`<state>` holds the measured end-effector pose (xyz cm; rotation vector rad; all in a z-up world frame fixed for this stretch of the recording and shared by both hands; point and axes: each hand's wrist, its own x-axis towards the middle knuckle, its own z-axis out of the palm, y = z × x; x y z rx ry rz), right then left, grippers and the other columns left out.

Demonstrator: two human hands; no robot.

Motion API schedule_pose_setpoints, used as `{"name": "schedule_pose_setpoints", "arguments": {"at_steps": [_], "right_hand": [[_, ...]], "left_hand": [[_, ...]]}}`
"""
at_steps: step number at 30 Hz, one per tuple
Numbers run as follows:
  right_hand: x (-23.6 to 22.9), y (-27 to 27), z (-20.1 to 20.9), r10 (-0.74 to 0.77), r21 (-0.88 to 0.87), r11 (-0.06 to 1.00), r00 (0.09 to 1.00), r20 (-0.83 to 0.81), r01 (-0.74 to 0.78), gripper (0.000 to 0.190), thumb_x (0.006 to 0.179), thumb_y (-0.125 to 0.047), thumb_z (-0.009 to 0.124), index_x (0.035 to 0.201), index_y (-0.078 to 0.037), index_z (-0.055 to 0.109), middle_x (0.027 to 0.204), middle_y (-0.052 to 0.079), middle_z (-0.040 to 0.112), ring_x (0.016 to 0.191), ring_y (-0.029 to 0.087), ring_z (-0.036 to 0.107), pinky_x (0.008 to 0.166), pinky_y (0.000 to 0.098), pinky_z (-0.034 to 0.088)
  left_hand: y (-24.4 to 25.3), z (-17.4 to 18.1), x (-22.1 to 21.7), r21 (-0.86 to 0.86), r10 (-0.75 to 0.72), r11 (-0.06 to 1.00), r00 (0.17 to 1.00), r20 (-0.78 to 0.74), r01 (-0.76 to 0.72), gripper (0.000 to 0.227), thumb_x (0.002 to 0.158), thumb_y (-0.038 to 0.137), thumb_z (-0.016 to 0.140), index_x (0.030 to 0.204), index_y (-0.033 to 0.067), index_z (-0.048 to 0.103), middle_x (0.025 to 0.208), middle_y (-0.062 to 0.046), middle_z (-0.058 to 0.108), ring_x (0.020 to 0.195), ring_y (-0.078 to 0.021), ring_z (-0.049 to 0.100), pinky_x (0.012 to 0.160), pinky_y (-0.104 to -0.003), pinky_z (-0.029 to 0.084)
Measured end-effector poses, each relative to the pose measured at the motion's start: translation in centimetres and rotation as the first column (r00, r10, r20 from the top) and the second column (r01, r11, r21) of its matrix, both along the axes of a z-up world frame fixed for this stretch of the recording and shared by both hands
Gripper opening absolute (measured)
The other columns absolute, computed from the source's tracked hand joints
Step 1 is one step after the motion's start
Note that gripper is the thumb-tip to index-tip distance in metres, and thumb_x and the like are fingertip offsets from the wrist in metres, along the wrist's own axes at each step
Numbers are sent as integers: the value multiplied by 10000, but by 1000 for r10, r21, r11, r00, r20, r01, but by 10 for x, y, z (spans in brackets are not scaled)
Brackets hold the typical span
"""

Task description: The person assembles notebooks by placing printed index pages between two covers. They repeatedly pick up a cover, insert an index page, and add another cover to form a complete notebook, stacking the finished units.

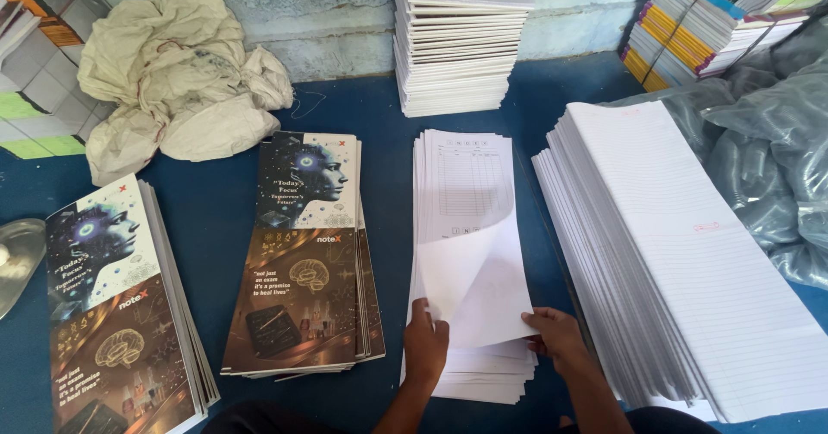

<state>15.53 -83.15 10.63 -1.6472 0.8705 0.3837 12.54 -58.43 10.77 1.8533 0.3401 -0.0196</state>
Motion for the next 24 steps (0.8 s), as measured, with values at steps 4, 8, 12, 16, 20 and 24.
{"name": "schedule_pose_setpoints", "arguments": {"at_steps": [4,8,12,16,20,24], "right_hand": [[1,-4,-9,5,-5,1000,1000,5,-5,328,904,-210,752,1154,1,728,914,142,739,749,210,682,643,327,586],[0,-7,-18,7,4,1000,999,34,-7,301,900,-211,747,1108,7,731,887,143,729,739,222,675,622,334,566],[1,-8,-23,23,-17,1000,999,31,-23,285,890,-200,754,1085,7,729,890,151,733,751,234,687,614,354,547],[0,-8,-24,40,-36,999,999,22,-40,283,884,-195,756,1081,7,727,891,157,733,752,240,690,616,360,536],[0,-6,-25,47,-65,997,999,-3,-47,270,878,-194,764,1057,7,733,872,159,734,736,238,694,613,352,536],[-2,-6,-25,76,-80,994,997,13,-75,244,869,-174,769,1016,18,740,838,156,723,707,237,694,578,357,539]], "left_hand": [[5,-13,1,-27,58,998,998,-36,-59,161,879,51,651,1001,-35,589,755,-147,608,659,-226,581,615,-379,498],[14,-20,-1,-101,117,987,990,-84,-125,190,866,83,648,1009,-40,620,824,-110,684,739,-191,653,688,-344,518],[26,-21,-8,-215,214,951,975,-62,-223,205,839,68,646,1024,-19,657,850,-133,705,779,-217,672,715,-364,537],[40,-26,-15,-127,273,955,962,11,-270,224,812,80,709,1009,-22,683,928,-125,721,867,-219,709,800,-341,543],[49,-34,-17,-482,363,774,911,-196,-412,265,839,73,713,1056,-68,656,1014,-160,688,939,-257,702,879,-357,572],[54,-29,-14,-646,355,569,860,-366,-509,384,855,67,714,1193,-88,618,1096,-197,619,995,-302,649,906,-419,600]]}}
